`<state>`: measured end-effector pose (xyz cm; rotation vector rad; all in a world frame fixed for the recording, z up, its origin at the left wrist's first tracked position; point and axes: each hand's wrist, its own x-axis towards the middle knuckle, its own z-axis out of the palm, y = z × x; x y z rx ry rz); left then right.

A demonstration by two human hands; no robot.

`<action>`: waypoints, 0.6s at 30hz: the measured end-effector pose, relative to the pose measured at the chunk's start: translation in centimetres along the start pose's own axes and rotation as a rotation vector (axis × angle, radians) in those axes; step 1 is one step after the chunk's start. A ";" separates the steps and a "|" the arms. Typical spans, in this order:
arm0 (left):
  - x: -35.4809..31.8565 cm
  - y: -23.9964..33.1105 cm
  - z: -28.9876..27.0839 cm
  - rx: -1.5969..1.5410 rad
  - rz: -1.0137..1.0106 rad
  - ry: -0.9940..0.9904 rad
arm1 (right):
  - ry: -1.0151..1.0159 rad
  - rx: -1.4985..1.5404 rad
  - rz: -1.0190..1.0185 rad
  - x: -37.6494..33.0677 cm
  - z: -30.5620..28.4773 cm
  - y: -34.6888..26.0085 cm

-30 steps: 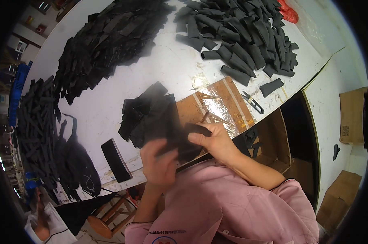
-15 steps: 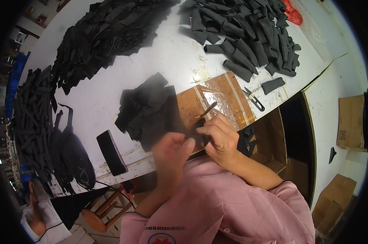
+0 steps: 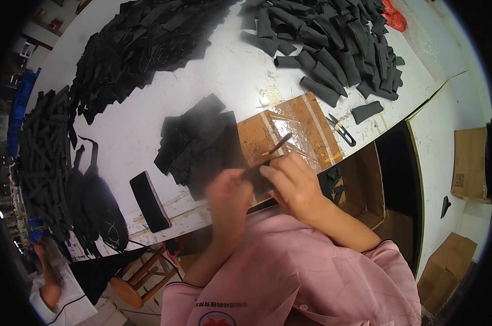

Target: The recorder is manually folding and sticking small black foam strips as part of a manufacturing task.

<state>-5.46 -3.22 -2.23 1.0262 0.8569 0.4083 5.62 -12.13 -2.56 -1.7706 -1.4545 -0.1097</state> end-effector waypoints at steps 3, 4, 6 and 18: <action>0.0 -0.3 -0.1 0.136 0.161 0.069 | -0.143 0.425 0.331 0.8 -1.7 -0.8; -0.2 -0.2 -0.1 0.248 0.250 0.045 | -0.252 0.683 0.479 0.8 -2.0 -0.8; -0.5 -0.3 0.3 0.358 0.339 0.001 | -0.217 0.591 0.490 0.4 -1.9 -0.8; 0.1 -0.3 0.0 -0.041 0.157 0.045 | -0.050 0.425 0.466 -0.3 0.9 -0.1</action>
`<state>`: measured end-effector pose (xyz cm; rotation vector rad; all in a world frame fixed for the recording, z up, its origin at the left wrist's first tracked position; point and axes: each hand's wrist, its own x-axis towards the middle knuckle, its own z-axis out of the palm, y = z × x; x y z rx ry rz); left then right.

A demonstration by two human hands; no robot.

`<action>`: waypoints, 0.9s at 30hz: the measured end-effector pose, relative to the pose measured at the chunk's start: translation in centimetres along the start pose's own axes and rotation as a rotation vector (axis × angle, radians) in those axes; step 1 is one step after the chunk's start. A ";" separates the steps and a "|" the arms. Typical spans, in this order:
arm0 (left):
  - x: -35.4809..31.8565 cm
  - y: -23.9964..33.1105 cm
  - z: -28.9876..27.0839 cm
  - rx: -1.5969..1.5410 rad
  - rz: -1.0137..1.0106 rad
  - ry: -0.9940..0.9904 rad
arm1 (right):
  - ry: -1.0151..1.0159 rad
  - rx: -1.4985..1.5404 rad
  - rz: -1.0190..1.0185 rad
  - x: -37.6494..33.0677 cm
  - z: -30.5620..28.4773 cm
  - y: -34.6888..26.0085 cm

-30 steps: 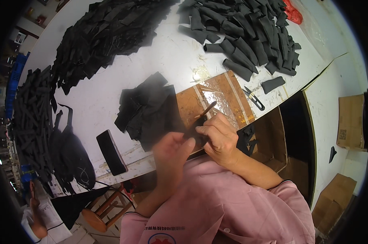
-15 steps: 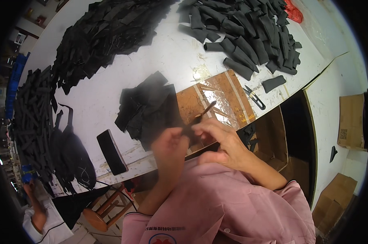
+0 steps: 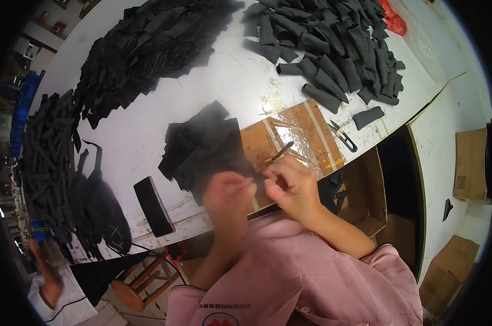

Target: The recorder is manually folding and sticking small black foam strips as part of a manufacturing task.

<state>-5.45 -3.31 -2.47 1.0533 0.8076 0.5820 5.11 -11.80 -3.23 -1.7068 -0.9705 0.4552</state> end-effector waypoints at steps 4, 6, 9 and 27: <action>0.4 1.5 -0.9 -0.362 -0.167 -0.307 | -0.127 0.778 0.480 0.2 -0.4 -0.2; 0.5 1.0 -1.3 -0.272 -0.153 -0.275 | -0.211 1.323 0.756 -0.2 -0.2 -0.6; 0.3 0.3 -0.1 0.059 0.073 -0.082 | -0.187 1.508 0.767 -0.5 0.5 -0.9; -1.1 1.6 1.5 0.219 0.332 -0.200 | -0.058 0.433 -0.058 0.8 -2.7 -1.9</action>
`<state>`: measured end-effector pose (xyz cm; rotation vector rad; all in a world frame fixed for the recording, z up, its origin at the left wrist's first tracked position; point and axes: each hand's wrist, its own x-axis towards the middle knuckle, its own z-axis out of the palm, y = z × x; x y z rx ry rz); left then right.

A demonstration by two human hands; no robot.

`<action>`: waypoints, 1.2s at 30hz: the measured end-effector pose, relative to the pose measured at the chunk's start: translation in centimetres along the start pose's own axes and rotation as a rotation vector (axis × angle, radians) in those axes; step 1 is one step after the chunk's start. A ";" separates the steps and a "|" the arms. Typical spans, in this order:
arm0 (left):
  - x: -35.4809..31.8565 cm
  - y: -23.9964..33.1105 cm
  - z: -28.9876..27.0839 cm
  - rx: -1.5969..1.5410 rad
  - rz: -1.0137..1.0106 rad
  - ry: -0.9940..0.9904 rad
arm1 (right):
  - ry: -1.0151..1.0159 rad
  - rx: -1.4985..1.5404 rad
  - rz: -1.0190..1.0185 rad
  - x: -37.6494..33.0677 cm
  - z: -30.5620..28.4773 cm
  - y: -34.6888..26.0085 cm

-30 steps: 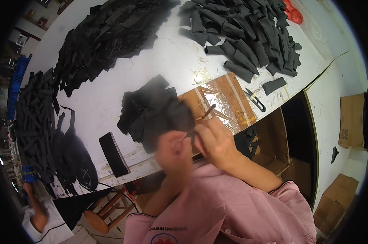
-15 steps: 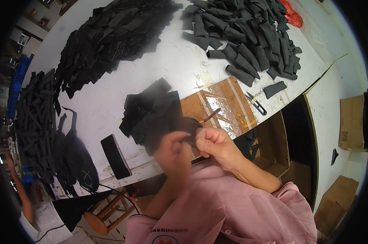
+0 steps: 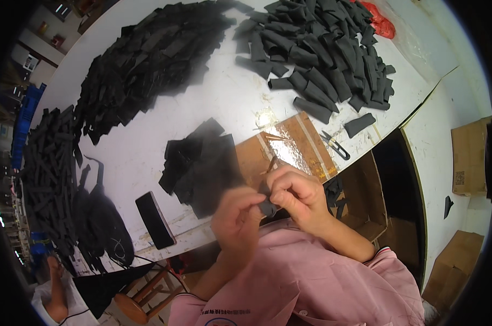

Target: The recorder is manually folding and sticking small black foam strips as part of a manufacturing task.

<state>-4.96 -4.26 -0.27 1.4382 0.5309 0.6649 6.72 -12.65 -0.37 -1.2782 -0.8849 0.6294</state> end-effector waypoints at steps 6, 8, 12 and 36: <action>1.8 3.9 0.7 -0.618 -0.252 -0.039 | 0.048 -0.323 -0.116 1.5 -0.5 -3.8; 3.5 5.3 0.9 -0.710 -0.259 -0.129 | 0.056 -0.185 -0.066 2.7 -0.7 -5.4; 5.4 5.6 0.8 -1.499 -0.400 -0.669 | -0.111 0.229 0.254 5.1 -1.8 -5.9; 6.2 -0.2 0.1 -1.484 -0.675 -0.162 | -0.177 0.310 0.401 5.4 -2.2 -0.2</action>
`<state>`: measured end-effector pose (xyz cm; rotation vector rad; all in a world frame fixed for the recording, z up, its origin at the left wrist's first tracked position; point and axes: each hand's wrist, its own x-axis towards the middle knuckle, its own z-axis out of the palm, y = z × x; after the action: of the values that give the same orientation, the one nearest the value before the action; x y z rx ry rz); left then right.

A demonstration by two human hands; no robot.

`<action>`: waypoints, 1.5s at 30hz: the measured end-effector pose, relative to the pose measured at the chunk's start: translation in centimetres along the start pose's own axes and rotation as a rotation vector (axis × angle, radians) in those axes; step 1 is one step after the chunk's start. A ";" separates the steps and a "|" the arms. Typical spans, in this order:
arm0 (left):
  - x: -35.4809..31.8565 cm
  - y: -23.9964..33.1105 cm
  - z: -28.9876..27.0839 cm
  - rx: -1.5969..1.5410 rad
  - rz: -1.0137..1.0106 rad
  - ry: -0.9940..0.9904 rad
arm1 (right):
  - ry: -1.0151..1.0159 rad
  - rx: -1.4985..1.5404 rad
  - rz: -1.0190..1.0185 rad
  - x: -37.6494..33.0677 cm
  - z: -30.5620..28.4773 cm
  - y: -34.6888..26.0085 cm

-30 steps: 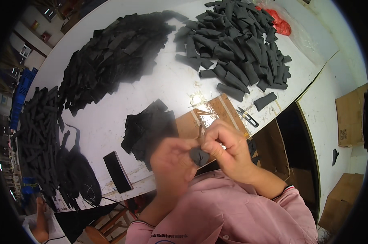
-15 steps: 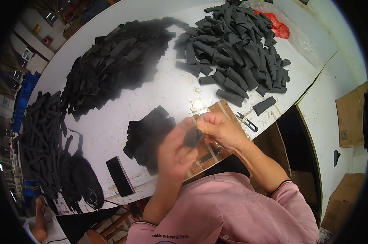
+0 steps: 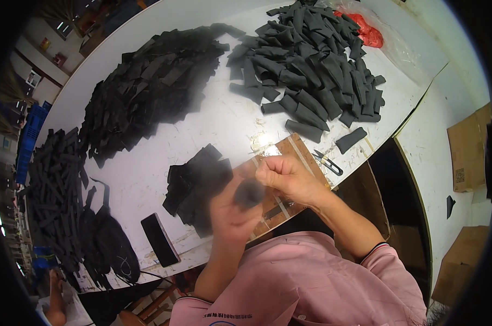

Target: The recorder is manually folding and sticking small black foam strips as part of a manufacturing task.

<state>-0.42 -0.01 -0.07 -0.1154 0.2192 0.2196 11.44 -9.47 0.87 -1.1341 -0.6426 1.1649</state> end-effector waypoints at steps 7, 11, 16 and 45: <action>-0.8 -0.5 -2.0 0.768 0.215 0.105 | -0.027 -0.013 0.087 0.6 -2.1 3.5; -0.4 -0.8 0.1 1.646 0.712 0.026 | 0.023 -0.118 -0.039 0.3 -2.2 3.9; -0.4 -0.6 0.8 1.627 0.926 -0.214 | 0.225 -0.608 -0.446 -0.8 -0.7 0.1; -0.3 -1.2 2.2 1.319 0.807 -0.208 | -0.018 -1.140 -0.423 -1.5 -2.0 1.6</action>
<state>-0.02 -0.89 2.27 1.3237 0.1578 0.8381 12.13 -11.61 -1.09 -1.7834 -1.5711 0.3751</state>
